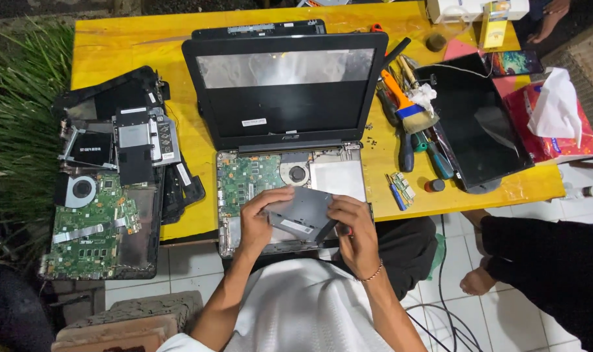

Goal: The person disassembles a laptop on a yellow table, removing the battery and unscrewing the hard drive. They then remove the hard drive and place it on the table among other disassembled parts.

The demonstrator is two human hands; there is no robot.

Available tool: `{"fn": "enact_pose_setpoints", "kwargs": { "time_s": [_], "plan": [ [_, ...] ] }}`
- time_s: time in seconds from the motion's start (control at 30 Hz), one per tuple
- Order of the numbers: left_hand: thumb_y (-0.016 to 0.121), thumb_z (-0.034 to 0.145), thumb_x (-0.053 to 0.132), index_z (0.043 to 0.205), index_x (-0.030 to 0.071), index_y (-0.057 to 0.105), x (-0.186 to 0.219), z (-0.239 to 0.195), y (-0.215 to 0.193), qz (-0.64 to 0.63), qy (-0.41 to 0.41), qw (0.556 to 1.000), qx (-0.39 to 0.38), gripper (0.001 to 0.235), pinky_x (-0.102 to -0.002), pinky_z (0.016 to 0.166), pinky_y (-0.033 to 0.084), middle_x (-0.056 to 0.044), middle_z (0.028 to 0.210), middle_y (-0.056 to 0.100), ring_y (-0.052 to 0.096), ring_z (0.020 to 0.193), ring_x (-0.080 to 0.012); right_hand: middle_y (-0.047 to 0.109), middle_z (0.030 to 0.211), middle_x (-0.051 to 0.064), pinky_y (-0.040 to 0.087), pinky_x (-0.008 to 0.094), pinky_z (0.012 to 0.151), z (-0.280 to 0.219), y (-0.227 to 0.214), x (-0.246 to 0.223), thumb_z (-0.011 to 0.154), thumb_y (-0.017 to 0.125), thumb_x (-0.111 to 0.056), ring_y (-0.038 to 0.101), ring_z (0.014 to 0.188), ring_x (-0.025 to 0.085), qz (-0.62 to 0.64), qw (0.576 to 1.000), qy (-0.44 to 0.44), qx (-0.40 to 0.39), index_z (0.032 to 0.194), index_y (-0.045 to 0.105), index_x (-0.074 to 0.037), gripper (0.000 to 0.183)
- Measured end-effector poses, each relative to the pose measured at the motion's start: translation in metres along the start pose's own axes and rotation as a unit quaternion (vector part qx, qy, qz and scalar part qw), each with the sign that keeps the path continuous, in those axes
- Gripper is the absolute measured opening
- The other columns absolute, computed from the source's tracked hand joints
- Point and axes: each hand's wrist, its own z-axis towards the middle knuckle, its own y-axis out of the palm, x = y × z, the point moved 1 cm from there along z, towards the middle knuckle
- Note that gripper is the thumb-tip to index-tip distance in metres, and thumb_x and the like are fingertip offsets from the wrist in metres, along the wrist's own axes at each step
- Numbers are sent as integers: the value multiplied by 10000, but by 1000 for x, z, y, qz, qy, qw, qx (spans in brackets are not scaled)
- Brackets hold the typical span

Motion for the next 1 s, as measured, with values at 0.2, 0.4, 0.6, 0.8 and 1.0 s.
{"fn": "enact_pose_setpoints", "kwargs": {
  "time_s": [0.2, 0.4, 0.6, 0.8, 1.0],
  "plan": [
    [737, 755, -218, 934, -14, 805, -4, -1, 0, -17, 24, 1000, -1, 280, -451, 926, 570, -208, 1019, 798, 720, 1084, -385, 733, 1038, 134, 537, 495, 925, -6, 1, -3, 1022, 542, -174, 702, 1054, 381, -30, 999, -7, -9, 1038, 750, -56, 240],
    [876, 790, 52, 996, 52, 808, -35, -18, -9, 70, -57, 996, -5, 217, -381, 758, 620, -134, 868, 815, 782, 864, -239, 747, 890, 157, 565, 478, 741, -16, -11, 28, 965, 641, -55, 727, 827, 408, -78, 986, 147, 10, 1088, 729, -34, 152],
    [828, 864, 163, 1383, -62, 542, -5, -9, -6, 52, -72, 995, -36, 634, -504, 837, 607, -299, 1036, 730, 740, 904, -403, 680, 767, 254, 509, 454, 658, -35, -15, 59, 1032, 608, -55, 632, 691, 266, -59, 958, 272, 62, 1085, 673, 48, 133],
    [687, 892, 517, 1512, 53, 352, 15, -11, -6, 121, -81, 985, -88, 844, -364, 903, 599, -170, 1353, 617, 678, 1094, -269, 516, 626, 47, 407, 278, 356, -60, -14, 58, 1057, 542, -281, 483, 383, 142, 39, 900, 428, 71, 972, 553, -77, 222],
    [690, 853, 490, 1337, 218, 611, 31, -8, -8, -8, -257, 960, -115, 561, -319, 844, 568, -145, 1166, 690, 728, 1043, -267, 657, 938, 46, 470, 303, 845, -60, -19, 47, 1034, 584, -204, 593, 917, 160, -81, 953, 292, -23, 1054, 657, -29, 190]
  ]
}}
